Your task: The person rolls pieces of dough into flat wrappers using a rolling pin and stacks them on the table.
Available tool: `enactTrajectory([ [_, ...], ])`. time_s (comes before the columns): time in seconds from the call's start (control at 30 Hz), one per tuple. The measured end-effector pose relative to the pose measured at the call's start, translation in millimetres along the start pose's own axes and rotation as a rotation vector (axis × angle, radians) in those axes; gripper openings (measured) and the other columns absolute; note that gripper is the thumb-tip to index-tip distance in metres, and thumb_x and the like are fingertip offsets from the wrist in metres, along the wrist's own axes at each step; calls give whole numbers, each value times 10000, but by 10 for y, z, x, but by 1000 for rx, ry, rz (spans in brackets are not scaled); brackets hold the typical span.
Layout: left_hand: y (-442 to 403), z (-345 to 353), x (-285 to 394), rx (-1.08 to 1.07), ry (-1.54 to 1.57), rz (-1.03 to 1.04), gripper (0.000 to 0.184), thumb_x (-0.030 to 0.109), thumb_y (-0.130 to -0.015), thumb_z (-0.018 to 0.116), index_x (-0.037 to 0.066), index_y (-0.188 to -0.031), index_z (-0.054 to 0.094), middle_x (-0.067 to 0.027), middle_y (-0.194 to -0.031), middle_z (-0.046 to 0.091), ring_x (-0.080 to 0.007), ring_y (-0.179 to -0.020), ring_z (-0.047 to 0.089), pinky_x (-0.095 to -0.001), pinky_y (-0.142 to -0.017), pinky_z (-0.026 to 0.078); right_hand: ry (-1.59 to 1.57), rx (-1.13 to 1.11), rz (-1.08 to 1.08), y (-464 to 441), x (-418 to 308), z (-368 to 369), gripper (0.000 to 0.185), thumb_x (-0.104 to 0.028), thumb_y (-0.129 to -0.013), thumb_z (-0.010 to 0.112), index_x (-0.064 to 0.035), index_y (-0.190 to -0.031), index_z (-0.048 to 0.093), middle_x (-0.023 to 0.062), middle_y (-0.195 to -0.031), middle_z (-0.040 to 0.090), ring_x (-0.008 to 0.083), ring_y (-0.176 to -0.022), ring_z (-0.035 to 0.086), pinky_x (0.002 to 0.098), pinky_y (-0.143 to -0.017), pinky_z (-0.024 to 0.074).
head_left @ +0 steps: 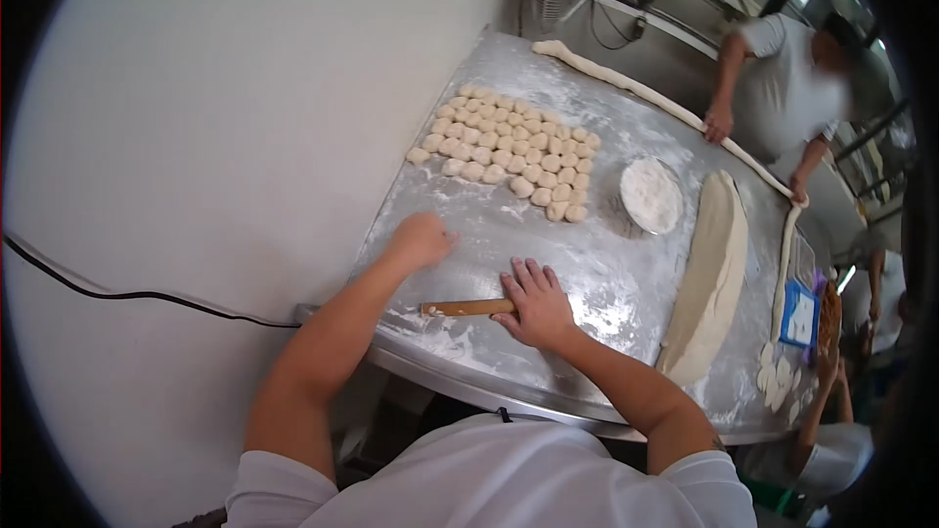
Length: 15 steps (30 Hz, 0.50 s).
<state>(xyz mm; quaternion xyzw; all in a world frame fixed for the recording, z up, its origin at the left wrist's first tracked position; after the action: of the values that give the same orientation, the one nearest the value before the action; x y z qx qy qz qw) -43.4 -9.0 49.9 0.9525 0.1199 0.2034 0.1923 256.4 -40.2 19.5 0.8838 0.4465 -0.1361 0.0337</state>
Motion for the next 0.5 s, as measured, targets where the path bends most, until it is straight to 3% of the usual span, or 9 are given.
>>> enactTrajectory([
  [0.07, -151, 0, -102, 127, 83, -23, 252, 295, -955, 765, 60, -1043, 788, -207, -1012, 766, -420, -951, 729, -522, -854, 582, -3, 60, -14, -3, 21, 63, 748, -566, -951, 727, -58, -1490, 623, 268, -1621, 499, 482, -1475, 481, 621, -1215, 387],
  [0.2, -510, -85, -130, 502, 130, 38, 367, 176, -926, 771, 69, -1272, 713, -202, -1313, 701, -400, -1204, 675, -488, -1003, 558, -31, 115, -38, -12, 38, 92, 719, -552, -930, 748, -61, -1447, 659, 264, -1585, 541, 479, -1439, 521, 605, -1196, 418],
  [0.3, -824, -181, -128, 415, 218, 206, 499, 101, -899, 776, 86, -1381, 649, -205, -1476, 602, -407, -1312, 616, -485, -1070, 534, -38, 130, -39, -19, 48, 108, 704, -536, -919, 758, -61, -1431, 669, 262, -1575, 553, 478, -1424, 537, 597, -1190, 428],
  [0.5, -1128, -182, -128, 323, 138, 167, 498, 6, -872, 705, 117, -1357, 696, -227, -1276, 724, -414, -1197, 702, -503, -1020, 570, -47, 134, -28, -7, 79, 128, 694, -510, -908, 772, -67, -1432, 669, 253, -1582, 551, 471, -1424, 543, 594, -1186, 432],
])
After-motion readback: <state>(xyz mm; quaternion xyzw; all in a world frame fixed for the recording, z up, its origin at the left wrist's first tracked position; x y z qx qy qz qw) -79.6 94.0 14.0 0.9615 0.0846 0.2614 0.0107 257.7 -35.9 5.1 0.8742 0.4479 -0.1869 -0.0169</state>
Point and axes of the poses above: each hand's wrist, its own y-axis away from the middle knuckle, its own z-axis out of the palm, x = y × z, the point moved 1 cm from there along -y, towards the middle knuckle
